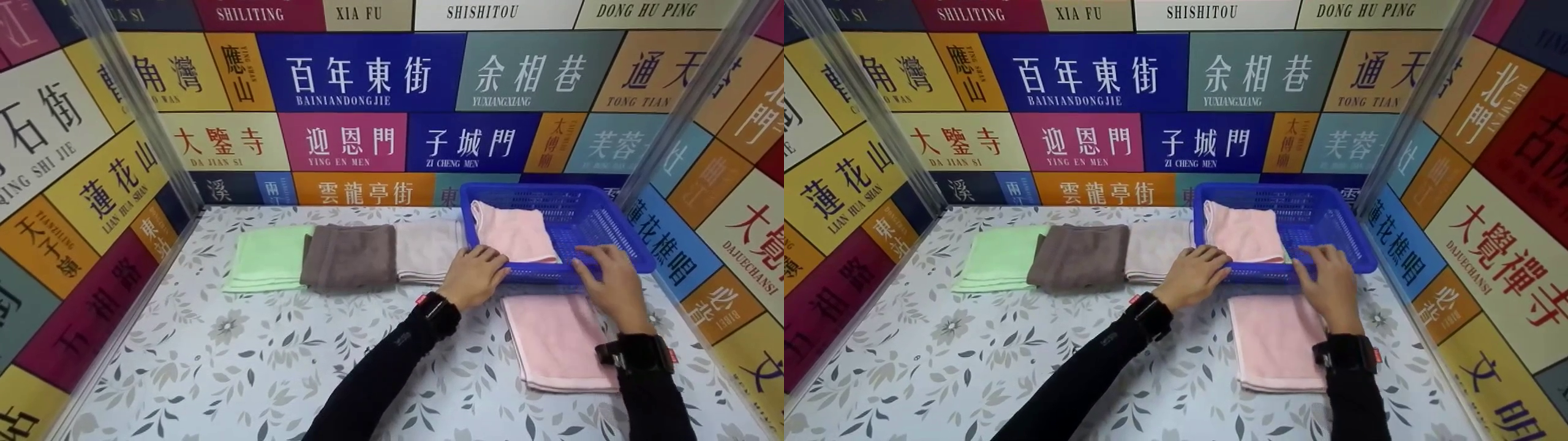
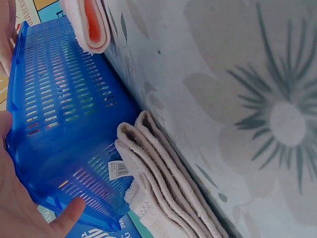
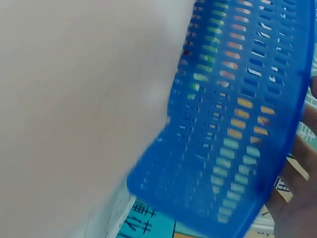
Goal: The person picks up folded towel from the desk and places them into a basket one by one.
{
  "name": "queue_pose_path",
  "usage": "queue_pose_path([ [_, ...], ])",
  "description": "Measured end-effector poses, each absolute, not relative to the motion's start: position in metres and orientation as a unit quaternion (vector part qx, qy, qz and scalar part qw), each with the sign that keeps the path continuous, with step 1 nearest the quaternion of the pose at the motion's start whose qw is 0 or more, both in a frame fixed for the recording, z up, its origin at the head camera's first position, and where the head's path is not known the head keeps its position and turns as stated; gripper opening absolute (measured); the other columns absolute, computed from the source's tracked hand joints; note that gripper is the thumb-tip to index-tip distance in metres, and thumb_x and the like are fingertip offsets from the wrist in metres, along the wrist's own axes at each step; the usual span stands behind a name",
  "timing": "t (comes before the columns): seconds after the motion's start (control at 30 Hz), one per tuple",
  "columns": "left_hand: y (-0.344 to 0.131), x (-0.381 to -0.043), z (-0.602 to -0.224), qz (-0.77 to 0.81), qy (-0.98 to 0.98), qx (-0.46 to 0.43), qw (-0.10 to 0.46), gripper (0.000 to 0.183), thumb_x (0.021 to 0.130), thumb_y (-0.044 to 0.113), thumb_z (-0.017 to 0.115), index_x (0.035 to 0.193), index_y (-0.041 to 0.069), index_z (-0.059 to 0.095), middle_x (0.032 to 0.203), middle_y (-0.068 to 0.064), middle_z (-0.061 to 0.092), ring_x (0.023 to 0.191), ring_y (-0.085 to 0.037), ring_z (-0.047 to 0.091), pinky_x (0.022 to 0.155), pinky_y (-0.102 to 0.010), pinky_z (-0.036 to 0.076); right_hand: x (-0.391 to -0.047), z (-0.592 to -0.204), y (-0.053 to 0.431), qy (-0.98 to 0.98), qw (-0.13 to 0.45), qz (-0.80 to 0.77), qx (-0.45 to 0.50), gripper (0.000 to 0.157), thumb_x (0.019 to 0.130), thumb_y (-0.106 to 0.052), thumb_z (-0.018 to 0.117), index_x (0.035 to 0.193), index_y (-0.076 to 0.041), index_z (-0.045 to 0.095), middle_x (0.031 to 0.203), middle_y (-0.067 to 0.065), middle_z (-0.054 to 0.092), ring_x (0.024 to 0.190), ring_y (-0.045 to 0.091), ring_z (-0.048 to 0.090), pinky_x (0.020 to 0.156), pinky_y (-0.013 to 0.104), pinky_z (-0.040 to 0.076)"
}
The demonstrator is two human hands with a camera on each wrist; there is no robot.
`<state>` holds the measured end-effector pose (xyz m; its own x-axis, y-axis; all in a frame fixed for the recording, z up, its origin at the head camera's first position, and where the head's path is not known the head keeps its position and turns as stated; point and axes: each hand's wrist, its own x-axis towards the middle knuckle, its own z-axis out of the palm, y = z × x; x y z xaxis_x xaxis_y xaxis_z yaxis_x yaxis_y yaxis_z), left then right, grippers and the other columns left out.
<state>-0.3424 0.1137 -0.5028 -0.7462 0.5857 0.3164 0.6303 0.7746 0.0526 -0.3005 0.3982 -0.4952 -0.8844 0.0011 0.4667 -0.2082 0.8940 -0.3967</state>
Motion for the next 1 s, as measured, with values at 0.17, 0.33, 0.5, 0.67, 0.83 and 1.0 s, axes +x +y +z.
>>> queue_pose_path([
  [0.17, 0.113, -0.342, -0.502, -0.077, -0.93, -0.331, 0.138, 0.045, 0.113, 0.044, 0.026, 0.142, 0.03, 0.059, 0.141, 0.009, 0.061, 0.138, -0.011, 0.05, 0.114, -0.04, 0.041, -0.275, -0.503, 0.415, -0.928, 0.3, 0.218, 0.037, 0.03, 0.094, -0.015, 0.072, 0.119, 0.0, 0.066, 0.114, 0.023, 0.05, 0.107, 0.042, 0.051, 0.082, 0.054, 0.043],
  [0.33, 0.112, -0.344, -0.501, -0.083, -0.929, -0.338, 0.127, 0.046, 0.113, 0.045, 0.027, 0.145, 0.03, 0.057, 0.143, 0.009, 0.06, 0.14, -0.011, 0.048, 0.117, -0.041, 0.039, -0.259, -0.511, 0.427, -0.974, 0.115, 0.191, 0.041, 0.054, 0.096, -0.043, 0.071, 0.131, -0.003, 0.061, 0.124, 0.027, 0.055, 0.101, 0.045, 0.06, 0.078, 0.055, 0.052],
  [0.5, 0.11, -0.344, -0.502, -0.092, -0.928, -0.346, 0.108, 0.047, 0.113, 0.046, 0.028, 0.148, 0.03, 0.054, 0.146, 0.009, 0.057, 0.142, -0.011, 0.046, 0.12, -0.041, 0.038, -0.255, -0.519, 0.431, -0.976, -0.052, 0.199, 0.071, 0.086, 0.09, -0.056, 0.075, 0.151, -0.002, 0.047, 0.137, 0.034, 0.054, 0.113, 0.051, 0.06, 0.088, 0.068, 0.051],
  [0.67, 0.106, -0.345, -0.501, -0.104, -0.923, -0.359, 0.09, 0.048, 0.113, 0.047, 0.029, 0.154, 0.03, 0.049, 0.155, 0.008, 0.051, 0.147, -0.012, 0.041, 0.121, -0.041, 0.036, -0.257, -0.523, 0.423, -0.971, -0.056, 0.215, 0.091, 0.085, 0.086, -0.044, 0.082, 0.147, 0.004, 0.049, 0.129, 0.03, 0.063, 0.106, 0.041, 0.064, 0.087, 0.058, 0.054],
  [0.83, 0.1, -0.344, -0.498, -0.112, -0.916, -0.376, 0.087, 0.05, 0.113, 0.047, 0.03, 0.158, 0.03, 0.043, 0.161, 0.007, 0.045, 0.152, -0.014, 0.036, 0.124, -0.041, 0.033, -0.259, -0.523, 0.402, -0.97, -0.041, 0.217, 0.104, 0.082, 0.084, -0.038, 0.084, 0.142, 0.01, 0.051, 0.132, 0.035, 0.06, 0.11, 0.046, 0.065, 0.094, 0.063, 0.052],
  [1.0, 0.087, -0.34, -0.495, -0.129, -0.91, -0.385, 0.091, 0.051, 0.112, 0.046, 0.031, 0.16, 0.031, 0.039, 0.164, 0.006, 0.041, 0.154, -0.017, 0.033, 0.125, -0.042, 0.031, -0.263, -0.523, 0.369, -0.969, -0.051, 0.215, 0.109, 0.081, 0.085, -0.036, 0.084, 0.142, 0.011, 0.05, 0.133, 0.037, 0.06, 0.118, 0.053, 0.06, 0.099, 0.065, 0.049],
])
